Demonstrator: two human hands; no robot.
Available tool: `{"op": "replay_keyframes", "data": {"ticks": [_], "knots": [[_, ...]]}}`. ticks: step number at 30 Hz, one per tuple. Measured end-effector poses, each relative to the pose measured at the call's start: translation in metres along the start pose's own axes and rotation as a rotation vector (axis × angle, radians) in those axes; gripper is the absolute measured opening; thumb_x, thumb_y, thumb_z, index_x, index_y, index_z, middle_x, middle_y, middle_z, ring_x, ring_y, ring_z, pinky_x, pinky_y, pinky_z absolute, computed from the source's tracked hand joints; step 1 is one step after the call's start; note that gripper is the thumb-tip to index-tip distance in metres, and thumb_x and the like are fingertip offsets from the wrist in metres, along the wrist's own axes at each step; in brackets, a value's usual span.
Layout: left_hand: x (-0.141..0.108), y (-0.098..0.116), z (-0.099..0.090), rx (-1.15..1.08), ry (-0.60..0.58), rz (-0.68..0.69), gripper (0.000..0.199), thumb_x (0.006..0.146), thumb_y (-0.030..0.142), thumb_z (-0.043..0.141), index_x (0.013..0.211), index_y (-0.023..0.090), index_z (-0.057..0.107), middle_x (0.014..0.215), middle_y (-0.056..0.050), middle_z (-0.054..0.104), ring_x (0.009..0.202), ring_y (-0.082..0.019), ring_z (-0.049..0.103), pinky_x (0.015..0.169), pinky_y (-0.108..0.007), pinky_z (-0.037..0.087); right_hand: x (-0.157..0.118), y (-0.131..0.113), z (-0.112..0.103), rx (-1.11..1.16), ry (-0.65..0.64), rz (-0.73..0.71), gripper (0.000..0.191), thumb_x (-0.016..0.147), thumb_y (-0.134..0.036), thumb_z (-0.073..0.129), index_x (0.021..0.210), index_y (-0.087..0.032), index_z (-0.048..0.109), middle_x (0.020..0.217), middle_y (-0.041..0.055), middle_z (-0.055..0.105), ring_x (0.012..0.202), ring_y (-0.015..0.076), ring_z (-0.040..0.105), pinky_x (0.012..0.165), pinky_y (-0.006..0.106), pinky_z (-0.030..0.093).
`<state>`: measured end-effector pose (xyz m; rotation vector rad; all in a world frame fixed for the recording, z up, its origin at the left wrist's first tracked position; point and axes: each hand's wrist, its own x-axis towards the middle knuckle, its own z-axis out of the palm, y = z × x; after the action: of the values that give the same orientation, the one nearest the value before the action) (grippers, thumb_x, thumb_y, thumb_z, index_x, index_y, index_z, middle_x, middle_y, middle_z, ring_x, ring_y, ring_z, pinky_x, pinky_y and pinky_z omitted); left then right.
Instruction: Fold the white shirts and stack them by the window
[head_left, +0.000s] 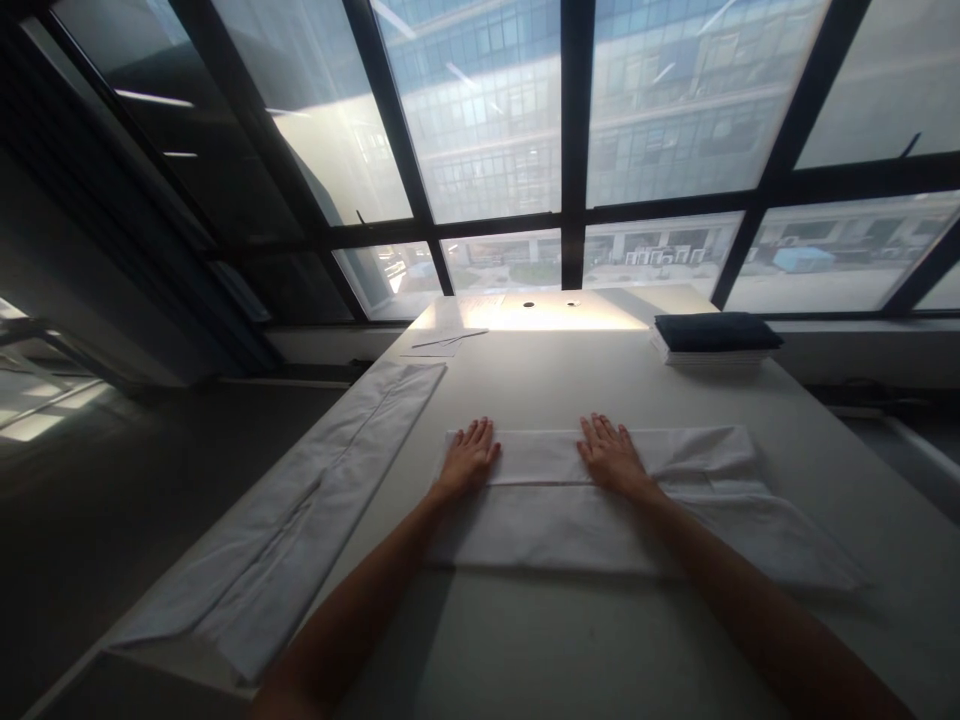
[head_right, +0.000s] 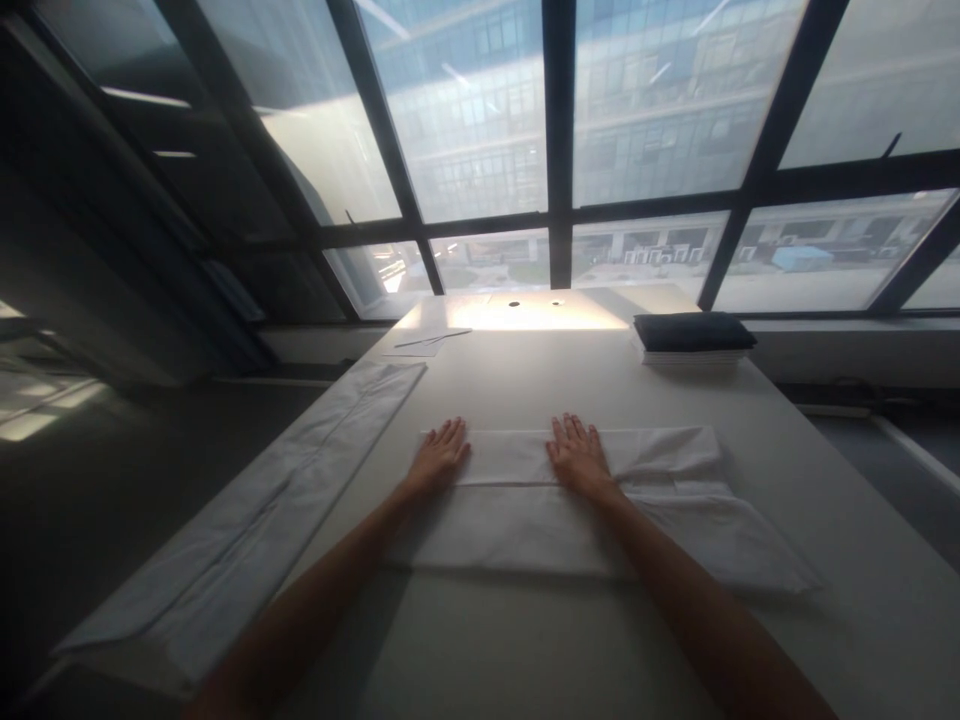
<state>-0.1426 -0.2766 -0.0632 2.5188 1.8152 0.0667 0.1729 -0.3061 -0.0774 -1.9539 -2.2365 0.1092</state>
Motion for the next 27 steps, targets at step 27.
{"op": "replay_keyframes", "data": {"ticks": [27], "knots": [[0.000, -0.045, -0.003, 0.103, -0.005, -0.077, 0.062, 0.106, 0.038, 0.018, 0.159, 0.008, 0.029, 0.166, -0.019, 0.024, 0.154, -0.031, 0.023, 0.118, -0.063, 0.024, -0.048, 0.197, -0.048, 0.049, 0.058, 0.549, 0.061, 0.105, -0.039, 0.024, 0.158, -0.011, 0.033, 0.167, 0.0176, 0.024, 0.154, 0.0283, 0.020, 0.121, 0.057, 0.018]]}}
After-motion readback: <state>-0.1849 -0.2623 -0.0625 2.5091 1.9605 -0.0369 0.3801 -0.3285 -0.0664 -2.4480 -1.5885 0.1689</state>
